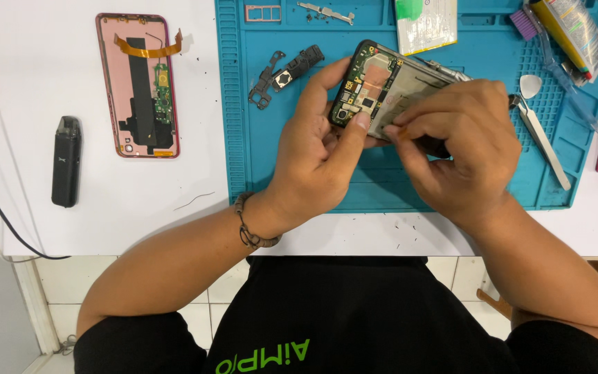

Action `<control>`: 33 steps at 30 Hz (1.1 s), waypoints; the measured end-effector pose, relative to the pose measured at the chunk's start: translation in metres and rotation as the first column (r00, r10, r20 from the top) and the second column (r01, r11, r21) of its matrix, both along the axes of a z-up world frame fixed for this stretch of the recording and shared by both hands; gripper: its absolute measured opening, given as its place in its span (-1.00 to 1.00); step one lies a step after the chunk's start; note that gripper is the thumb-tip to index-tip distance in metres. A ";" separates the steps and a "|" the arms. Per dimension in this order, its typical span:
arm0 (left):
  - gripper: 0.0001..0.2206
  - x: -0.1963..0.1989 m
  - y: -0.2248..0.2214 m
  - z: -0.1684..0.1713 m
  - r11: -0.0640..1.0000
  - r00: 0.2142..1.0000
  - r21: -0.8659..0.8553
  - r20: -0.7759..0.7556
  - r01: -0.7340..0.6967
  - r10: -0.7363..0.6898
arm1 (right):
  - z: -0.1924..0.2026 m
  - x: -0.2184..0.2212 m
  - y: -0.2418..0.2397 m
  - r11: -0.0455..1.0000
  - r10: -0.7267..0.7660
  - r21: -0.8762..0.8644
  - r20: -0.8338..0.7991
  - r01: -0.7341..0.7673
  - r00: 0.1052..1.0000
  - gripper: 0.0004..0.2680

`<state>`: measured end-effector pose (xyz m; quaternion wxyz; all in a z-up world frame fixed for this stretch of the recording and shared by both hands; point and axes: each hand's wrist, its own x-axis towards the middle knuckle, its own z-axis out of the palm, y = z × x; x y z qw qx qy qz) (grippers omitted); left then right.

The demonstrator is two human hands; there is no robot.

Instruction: The person applies adhesive from a tube along the edges of a smartphone chassis. They then align and press a screen assembly onto the chassis, securing the two parts together. Finally, the person connects a ribbon cable to the internal circuit board.

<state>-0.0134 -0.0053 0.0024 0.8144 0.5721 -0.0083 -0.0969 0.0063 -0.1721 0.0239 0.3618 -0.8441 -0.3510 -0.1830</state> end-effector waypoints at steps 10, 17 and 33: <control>-0.60 0.001 0.000 0.004 0.999 1.000 -0.046 -0.011 0.004 -0.004 | 0.002 0.001 -0.005 0.985 0.113 -0.150 0.164 -0.089 0.980 -0.96; -0.59 0.000 0.001 0.004 1.000 0.999 -0.006 -0.023 0.027 -0.027 | -0.004 -0.002 -0.010 0.991 0.082 -0.112 0.139 -0.067 0.987 -0.98; -0.59 -0.001 0.001 0.009 0.990 0.996 0.107 0.020 0.087 -0.089 | -0.014 -0.004 -0.011 0.996 0.063 -0.071 0.139 -0.053 0.988 -0.92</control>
